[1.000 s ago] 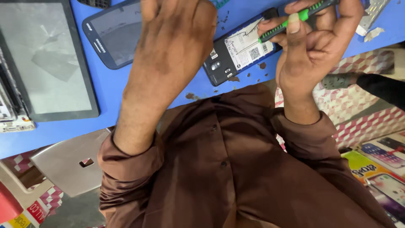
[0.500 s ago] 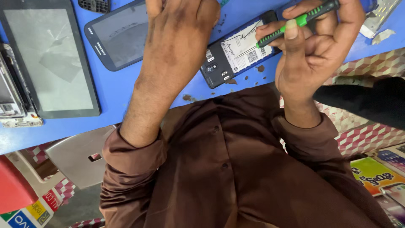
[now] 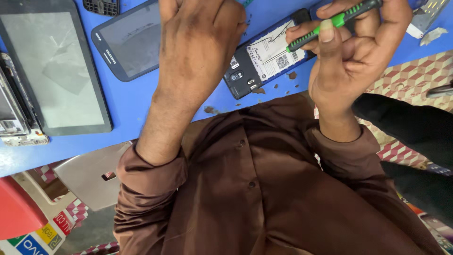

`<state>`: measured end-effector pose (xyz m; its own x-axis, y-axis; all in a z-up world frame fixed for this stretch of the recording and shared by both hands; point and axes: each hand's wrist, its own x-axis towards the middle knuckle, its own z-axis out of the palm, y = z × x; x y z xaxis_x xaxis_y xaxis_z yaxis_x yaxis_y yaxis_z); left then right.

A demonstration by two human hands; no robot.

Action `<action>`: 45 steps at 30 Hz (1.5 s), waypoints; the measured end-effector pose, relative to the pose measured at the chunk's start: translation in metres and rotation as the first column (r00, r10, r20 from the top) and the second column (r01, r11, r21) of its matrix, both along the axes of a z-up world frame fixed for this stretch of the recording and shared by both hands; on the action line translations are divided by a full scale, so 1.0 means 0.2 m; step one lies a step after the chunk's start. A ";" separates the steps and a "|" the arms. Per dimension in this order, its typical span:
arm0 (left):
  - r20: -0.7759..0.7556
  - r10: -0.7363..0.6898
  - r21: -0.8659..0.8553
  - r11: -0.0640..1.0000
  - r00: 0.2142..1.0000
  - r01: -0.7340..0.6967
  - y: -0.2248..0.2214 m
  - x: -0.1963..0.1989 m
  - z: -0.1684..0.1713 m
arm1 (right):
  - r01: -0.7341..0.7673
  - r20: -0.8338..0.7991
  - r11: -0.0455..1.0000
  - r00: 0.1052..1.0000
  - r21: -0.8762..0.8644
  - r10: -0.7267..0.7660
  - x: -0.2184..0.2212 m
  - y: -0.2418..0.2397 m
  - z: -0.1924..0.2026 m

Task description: The person uses a green-handled screwdriver to repeatedly pry and scrape along the edges of a smartphone's back cover. The person holds the phone steady with the left hand while working the tool around the perimeter, attempting to separate the cover from the chassis.

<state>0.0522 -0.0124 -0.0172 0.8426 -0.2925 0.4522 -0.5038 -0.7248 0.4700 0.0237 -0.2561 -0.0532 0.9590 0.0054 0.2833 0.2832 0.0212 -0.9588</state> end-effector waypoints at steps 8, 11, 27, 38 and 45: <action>0.045 -0.015 0.013 1.000 0.999 0.014 0.00 -0.02 0.01 | -0.005 -0.016 1.000 1.000 0.012 0.005 0.00 -0.02 -0.03; 0.034 0.004 0.015 1.000 0.999 -0.004 0.02 -0.03 0.03 | 0.005 0.002 1.000 1.000 0.025 -0.005 0.00 -0.02 -0.03; -0.141 -0.001 -0.012 1.000 0.990 -0.001 0.14 -0.36 0.05 | 0.120 -0.060 0.985 0.992 0.121 -0.113 0.01 0.04 0.05; -0.174 -0.012 0.017 1.000 0.985 0.015 0.14 -0.36 0.04 | 0.025 -0.012 0.999 1.000 0.025 -0.025 -0.03 -0.02 -0.05; -0.150 -0.014 0.019 1.000 0.989 0.017 0.14 -0.37 0.03 | -0.009 0.076 0.992 0.997 -0.125 0.018 -0.04 -0.04 -0.05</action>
<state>-0.0225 0.0164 -0.0104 0.8958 -0.3139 0.3147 -0.4399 -0.7275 0.5266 0.0166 -0.2632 -0.0634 0.9340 0.0580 0.3524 0.3565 -0.0928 -0.9297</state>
